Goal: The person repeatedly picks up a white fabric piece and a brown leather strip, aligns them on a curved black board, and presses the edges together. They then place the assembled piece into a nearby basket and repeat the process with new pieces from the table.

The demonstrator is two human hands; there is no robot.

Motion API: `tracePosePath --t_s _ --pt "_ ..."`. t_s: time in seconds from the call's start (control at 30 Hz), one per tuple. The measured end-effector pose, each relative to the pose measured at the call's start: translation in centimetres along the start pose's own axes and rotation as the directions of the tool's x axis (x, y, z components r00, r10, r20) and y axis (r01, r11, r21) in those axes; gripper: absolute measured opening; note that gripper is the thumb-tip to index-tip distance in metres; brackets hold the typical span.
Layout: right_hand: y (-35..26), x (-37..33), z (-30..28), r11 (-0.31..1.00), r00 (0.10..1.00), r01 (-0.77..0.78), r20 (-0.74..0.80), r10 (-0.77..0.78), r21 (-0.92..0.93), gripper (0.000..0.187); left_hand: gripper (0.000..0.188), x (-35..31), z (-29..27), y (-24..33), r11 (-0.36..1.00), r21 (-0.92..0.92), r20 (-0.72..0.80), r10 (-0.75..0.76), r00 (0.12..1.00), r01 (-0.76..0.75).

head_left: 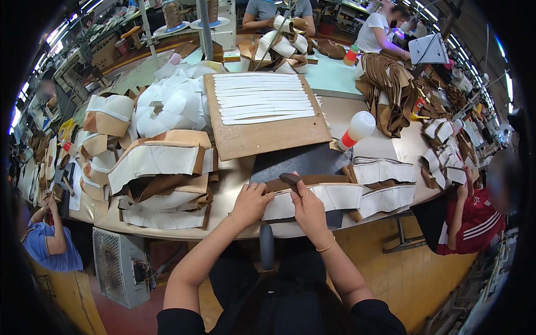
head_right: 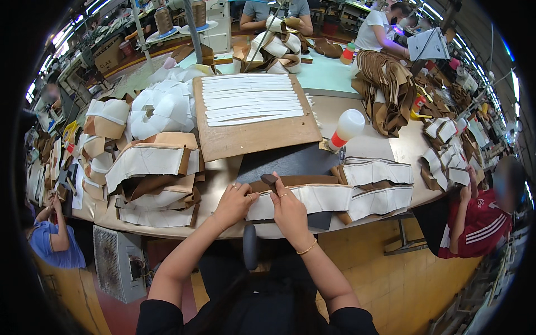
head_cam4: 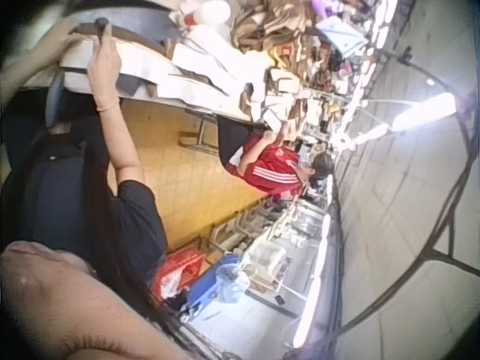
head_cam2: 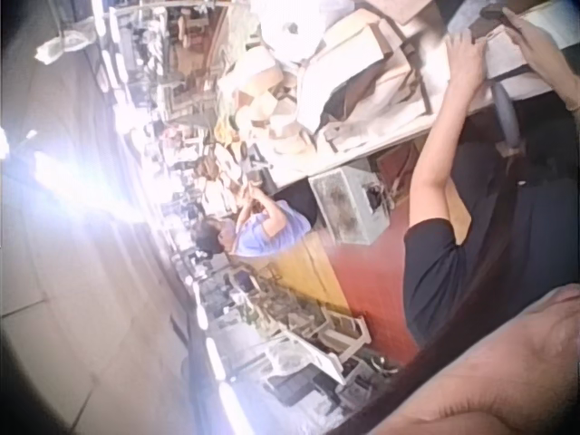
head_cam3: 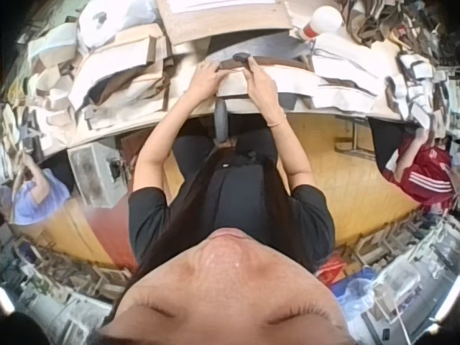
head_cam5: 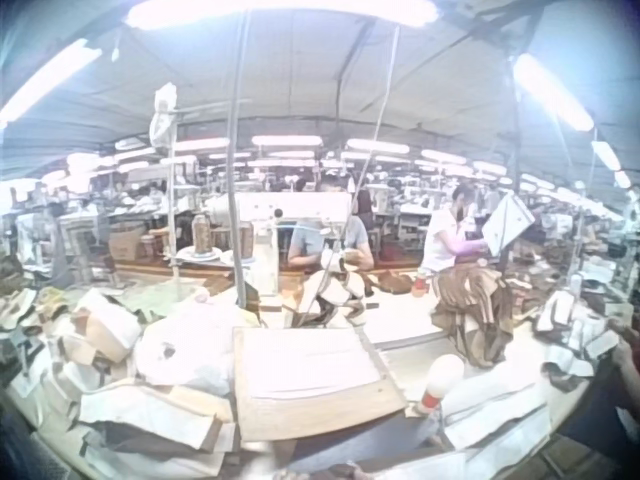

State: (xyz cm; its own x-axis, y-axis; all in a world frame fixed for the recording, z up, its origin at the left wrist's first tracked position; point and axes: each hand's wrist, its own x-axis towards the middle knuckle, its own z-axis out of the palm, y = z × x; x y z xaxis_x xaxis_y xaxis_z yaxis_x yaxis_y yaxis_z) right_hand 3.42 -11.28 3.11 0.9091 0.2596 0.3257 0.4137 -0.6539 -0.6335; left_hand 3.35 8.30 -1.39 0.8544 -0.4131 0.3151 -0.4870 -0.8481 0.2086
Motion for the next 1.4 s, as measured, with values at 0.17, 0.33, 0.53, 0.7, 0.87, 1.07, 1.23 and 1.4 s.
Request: tracePosePath --t_s 0.17,0.33,0.53,0.7,0.87,1.07,1.23,1.4 --pt "1.2 -1.0 0.1 0.971 0.927 -0.097 0.336 0.167 -0.216 0.052 0.021 -0.3 -0.8 -1.0 0.911 -0.354 0.149 -0.166 0.975 0.209" --pt "1.0 0.2 -1.6 0.975 0.929 -0.025 0.355 0.105 -0.223 0.051 0.023 -0.6 -1.1 -1.9 0.813 -0.498 0.239 -0.205 0.949 0.301" --pt "0.0 -0.3 0.8 1.000 0.992 0.014 0.126 -0.011 -0.025 0.052 0.017 -1.8 -0.5 -0.7 0.976 -0.187 0.029 -0.105 0.994 0.108" --pt "0.9 -0.7 -0.2 0.978 0.899 0.041 0.434 0.052 -0.203 0.052 0.018 -2.3 -1.1 -2.2 0.698 -0.581 0.232 -0.352 0.907 0.419" --pt "-1.0 0.4 -0.5 0.998 0.987 0.052 0.154 -0.047 -0.026 0.051 0.014 -2.9 -0.5 -1.9 0.913 -0.363 0.008 -0.195 0.981 0.185" --pt "-1.6 1.3 -0.4 0.972 0.861 0.080 0.506 0.045 -0.223 0.048 0.013 -3.5 -0.5 -1.2 0.987 -0.106 -0.084 -0.127 0.988 0.117" --pt "-2.2 1.2 0.4 0.997 0.990 0.070 0.122 -0.066 -0.031 0.050 0.014 -4.0 0.1 -0.6 0.970 -0.170 -0.161 -0.199 0.967 0.171" --pt "-1.0 1.0 1.1 0.973 0.867 0.143 0.497 -0.034 -0.183 0.048 0.015 -4.7 0.8 -0.2 0.938 -0.232 -0.218 -0.310 0.925 0.259"
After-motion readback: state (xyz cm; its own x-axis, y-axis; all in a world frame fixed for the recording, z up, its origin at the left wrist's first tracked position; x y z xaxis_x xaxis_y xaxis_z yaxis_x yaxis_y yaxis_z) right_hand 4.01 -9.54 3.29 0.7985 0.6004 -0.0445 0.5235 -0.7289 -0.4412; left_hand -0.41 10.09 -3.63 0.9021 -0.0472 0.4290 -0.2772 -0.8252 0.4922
